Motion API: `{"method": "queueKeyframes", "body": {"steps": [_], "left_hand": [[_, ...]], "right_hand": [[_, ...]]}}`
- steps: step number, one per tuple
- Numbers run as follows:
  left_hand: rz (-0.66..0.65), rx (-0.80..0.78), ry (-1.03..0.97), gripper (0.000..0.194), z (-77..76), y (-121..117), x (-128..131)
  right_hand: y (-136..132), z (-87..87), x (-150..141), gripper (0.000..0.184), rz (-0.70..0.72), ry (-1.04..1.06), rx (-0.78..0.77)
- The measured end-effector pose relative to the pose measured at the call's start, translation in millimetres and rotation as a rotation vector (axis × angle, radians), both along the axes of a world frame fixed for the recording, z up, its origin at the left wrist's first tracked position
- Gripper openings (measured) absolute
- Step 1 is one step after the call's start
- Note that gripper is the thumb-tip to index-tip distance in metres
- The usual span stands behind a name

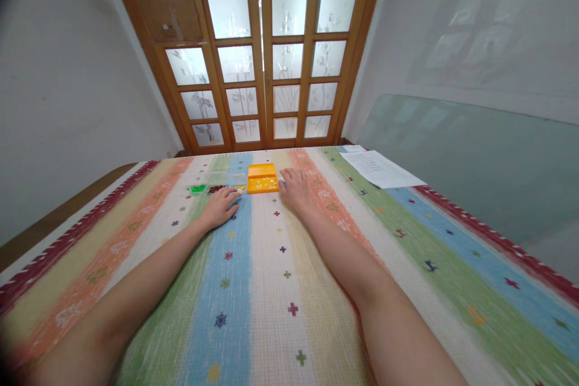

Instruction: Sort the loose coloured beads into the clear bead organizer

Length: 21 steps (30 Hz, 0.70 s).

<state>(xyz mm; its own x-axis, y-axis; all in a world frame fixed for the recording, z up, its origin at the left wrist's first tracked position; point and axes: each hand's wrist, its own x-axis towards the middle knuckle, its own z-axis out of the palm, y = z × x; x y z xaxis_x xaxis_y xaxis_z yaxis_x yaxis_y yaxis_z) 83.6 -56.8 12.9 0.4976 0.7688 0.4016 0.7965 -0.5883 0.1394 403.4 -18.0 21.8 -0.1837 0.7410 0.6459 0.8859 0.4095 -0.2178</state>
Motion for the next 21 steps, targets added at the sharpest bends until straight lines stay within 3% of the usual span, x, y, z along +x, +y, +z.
{"method": "queueKeyframes", "body": {"steps": [21], "left_hand": [[-0.019, -0.005, -0.010, 0.040, -3.2, 1.5, -2.0]], "right_hand": [[1.3, -8.2, -2.4, 0.022, -0.035, -0.045, -0.112]]}}
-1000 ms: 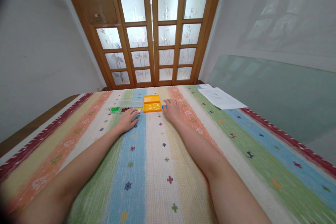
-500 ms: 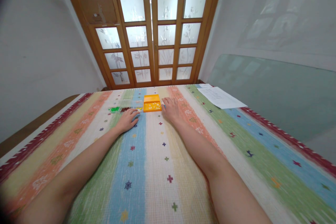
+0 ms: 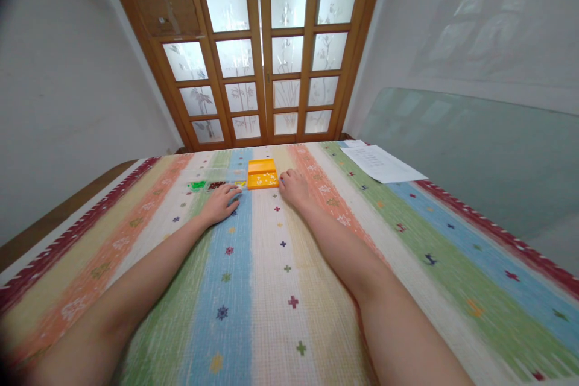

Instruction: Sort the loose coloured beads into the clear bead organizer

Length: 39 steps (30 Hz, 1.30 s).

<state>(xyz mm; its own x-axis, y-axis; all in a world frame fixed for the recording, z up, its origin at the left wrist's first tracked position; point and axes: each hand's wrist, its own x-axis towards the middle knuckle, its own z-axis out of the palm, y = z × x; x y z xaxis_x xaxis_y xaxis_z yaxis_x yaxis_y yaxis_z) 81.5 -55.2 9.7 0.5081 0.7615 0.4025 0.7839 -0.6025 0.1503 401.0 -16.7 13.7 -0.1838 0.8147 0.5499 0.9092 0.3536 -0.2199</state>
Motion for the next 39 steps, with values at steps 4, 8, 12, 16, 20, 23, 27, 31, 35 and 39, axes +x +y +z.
{"method": "queueKeyframes", "body": {"steps": [4, 8, 12, 16, 20, 23, 27, 31, 35, 39], "left_hand": [[0.008, -0.001, 0.013, 0.040, 0.0, -1, 0], [0.012, -0.005, 0.016, 0.040, -0.9, -1, 1], [0.015, -0.001, 0.014, 0.039, -0.8, -2, 1], [0.014, -0.001, 0.008, 0.039, -1.0, -2, 4], [-0.003, -0.011, -0.011, 0.041, -2.7, -1, 7], [-0.008, -0.011, -0.018, 0.043, -3.9, 0, 9], [0.008, 0.000, -0.014, 0.046, -4.6, -1, 7], [0.015, 0.009, 0.004, 0.048, -5.2, -2, 5], [0.022, -0.002, 0.010, 0.047, -5.3, -2, 5], [0.019, -0.007, 0.014, 0.045, -5.4, -1, 5]], "right_hand": [[0, 2.0, 1, 0.024, -0.039, -0.012, -0.032], [-1, 4.8, 1, 0.025, -0.085, -0.052, -0.081], [-3, 7.7, 1, 0.027, -0.102, -0.083, -0.127], [-4, 9.6, -1, 0.028, -0.116, -0.096, -0.148], [-4, 9.4, -2, 0.029, -0.116, -0.114, -0.151], [-4, 8.0, -3, 0.028, -0.106, -0.134, -0.142], [-5, 4.2, -4, 0.028, -0.114, -0.125, -0.084], [-4, 0.1, -1, 0.028, -0.142, -0.059, -0.039], [0, -3.6, 4, 0.032, -0.142, -0.029, -0.065], [3, -5.7, 7, 0.026, -0.104, -0.049, -0.112]]}}
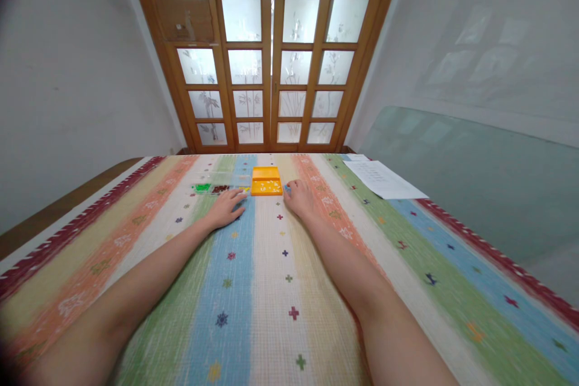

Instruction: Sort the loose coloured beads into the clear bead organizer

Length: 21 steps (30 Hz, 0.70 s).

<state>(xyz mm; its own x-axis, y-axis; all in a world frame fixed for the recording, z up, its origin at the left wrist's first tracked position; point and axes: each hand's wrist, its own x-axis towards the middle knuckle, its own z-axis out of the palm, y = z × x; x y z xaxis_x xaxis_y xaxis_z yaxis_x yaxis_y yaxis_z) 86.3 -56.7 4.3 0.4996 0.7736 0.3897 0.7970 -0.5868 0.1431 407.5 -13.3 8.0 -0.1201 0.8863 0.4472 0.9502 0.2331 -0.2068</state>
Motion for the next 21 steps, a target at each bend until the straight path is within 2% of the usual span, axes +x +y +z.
{"method": "queueKeyframes", "body": {"steps": [4, 10, 18, 21], "left_hand": [[-0.006, 0.005, -0.003, 0.044, -0.6, 1, 0], [0.001, -0.003, 0.000, 0.042, -1.4, 2, -1], [-0.001, -0.004, -0.015, 0.042, -1.8, 3, 3], [-0.008, -0.021, -0.020, 0.047, 0.5, 2, 6]], "right_hand": [[0, 2.9, 4, 0.024, 0.025, -0.008, -0.022], [-2, 10.6, 12, 0.032, 0.096, -0.011, -0.052], [3, 27.2, -1, 0.019, 0.001, -0.020, -0.159], [13, 39.8, -9, 0.022, -0.038, 0.003, -0.177]]}}
